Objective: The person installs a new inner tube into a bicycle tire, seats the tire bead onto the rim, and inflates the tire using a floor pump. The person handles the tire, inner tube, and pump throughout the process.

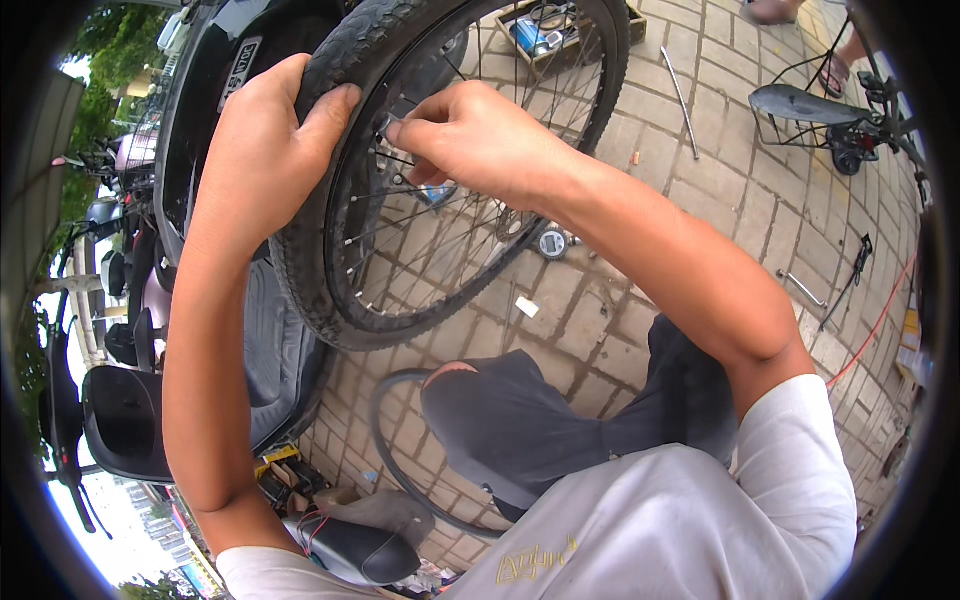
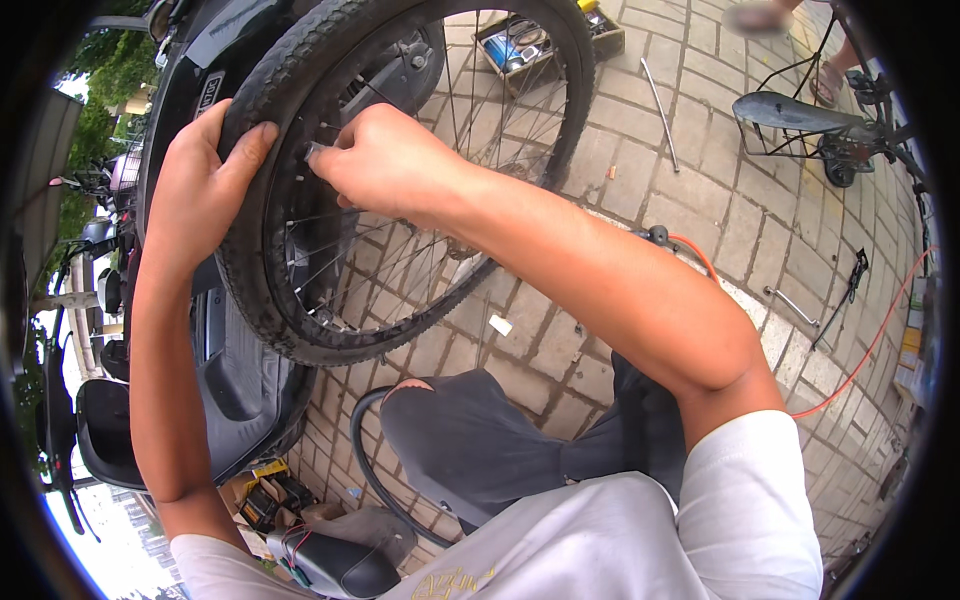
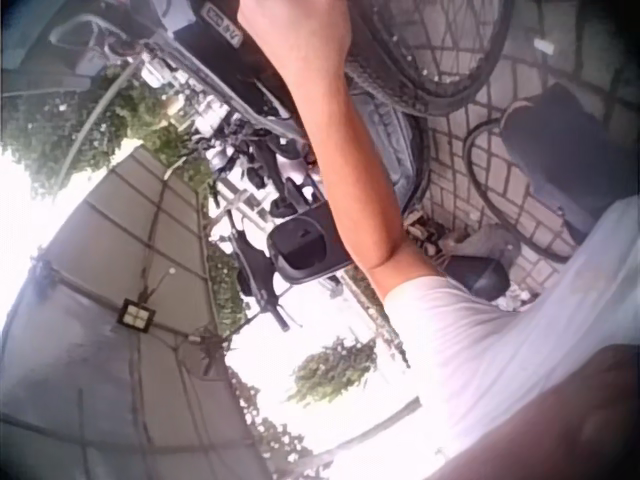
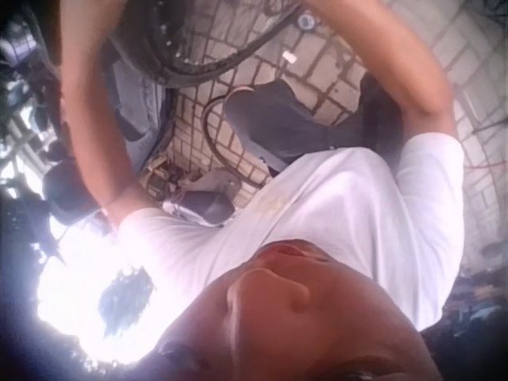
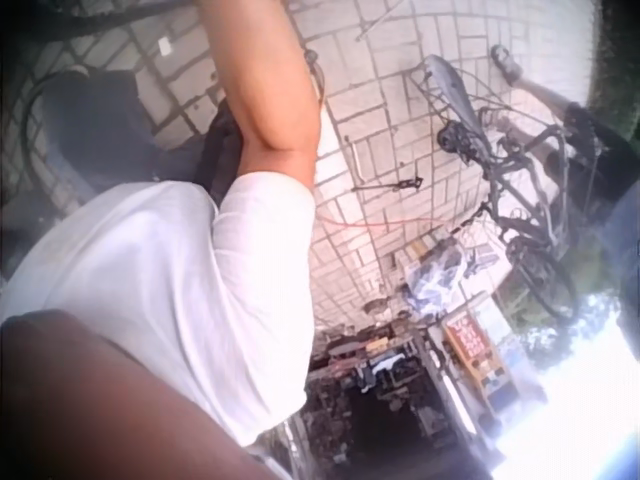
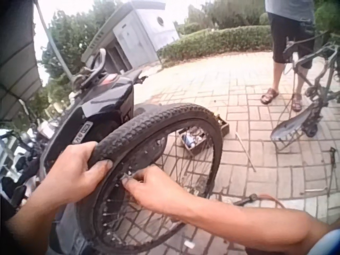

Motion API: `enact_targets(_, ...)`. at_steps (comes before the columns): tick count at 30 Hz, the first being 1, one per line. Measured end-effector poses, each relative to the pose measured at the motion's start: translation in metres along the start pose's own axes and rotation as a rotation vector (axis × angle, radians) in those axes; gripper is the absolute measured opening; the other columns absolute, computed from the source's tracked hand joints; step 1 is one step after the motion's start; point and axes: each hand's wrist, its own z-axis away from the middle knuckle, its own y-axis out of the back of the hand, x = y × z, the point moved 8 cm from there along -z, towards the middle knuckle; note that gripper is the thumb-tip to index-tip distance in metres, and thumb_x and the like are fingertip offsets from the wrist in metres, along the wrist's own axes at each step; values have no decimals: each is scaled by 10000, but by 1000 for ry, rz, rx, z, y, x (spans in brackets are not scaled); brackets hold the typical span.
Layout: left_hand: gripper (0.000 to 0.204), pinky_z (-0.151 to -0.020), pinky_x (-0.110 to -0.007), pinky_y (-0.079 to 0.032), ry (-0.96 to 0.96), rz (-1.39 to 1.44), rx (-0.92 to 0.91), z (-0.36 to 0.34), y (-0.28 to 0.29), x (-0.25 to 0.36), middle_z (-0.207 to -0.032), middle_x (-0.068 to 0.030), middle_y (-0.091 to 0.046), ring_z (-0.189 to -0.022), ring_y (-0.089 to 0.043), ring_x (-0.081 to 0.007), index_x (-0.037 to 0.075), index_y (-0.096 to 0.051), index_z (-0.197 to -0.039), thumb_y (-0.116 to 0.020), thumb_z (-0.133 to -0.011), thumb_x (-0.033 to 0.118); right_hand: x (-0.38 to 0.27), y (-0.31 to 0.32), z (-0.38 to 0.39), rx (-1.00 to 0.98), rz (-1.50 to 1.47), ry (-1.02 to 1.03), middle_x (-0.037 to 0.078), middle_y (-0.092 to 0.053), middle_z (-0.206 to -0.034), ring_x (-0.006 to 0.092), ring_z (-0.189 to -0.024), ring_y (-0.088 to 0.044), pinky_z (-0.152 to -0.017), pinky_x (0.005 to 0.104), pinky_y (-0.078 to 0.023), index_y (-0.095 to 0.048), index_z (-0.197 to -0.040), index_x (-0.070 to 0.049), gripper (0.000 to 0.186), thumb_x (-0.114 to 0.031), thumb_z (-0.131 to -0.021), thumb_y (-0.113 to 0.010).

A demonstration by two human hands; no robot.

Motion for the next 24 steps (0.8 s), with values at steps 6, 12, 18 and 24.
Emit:
enact_targets(6,265,-637,-356,-465,-14,46,-12,-1,0,4,-712,-164,-611,-630,-561,-216,-55,-619,-940,-641,-886,204,-15,7,7,-33,119,37,106,-656,-738,157,-688,-648,-649,316,-504,-682,-954,79,394,-305,-886,-635)
enact_targets(12,328,-667,-298,-485,108,278,-142,-4,-9,-11,-775,-86,-641,-695,-590,-137,-47,-620,-995,-673,-870,252,-20,9,7,15,153,-4,86,-637,-719,131,-606,-601,-572,291,-483,-684,-909,73,350,-274,-888,-643)
enact_targets(18,629,-666,-270,-560,527,902,-509,-1,-36,-42,-938,-117,-668,-791,-651,-143,-8,-617,-1144,-663,-847,544,-17,8,7,33,-29,0,66,-615,-748,115,-581,-568,-528,253,-458,-562,-1052,94,346,-172,-873,-691)
enact_targets(24,735,-917,-464,-547,370,1203,-691,-15,-62,-31,-1167,-257,-611,-1004,-667,-346,-72,-478,-1316,-640,-844,468,-19,24,12,-19,-151,46,149,-659,-888,138,-681,-630,-571,254,-503,-496,-1105,105,467,-250,-885,-703)
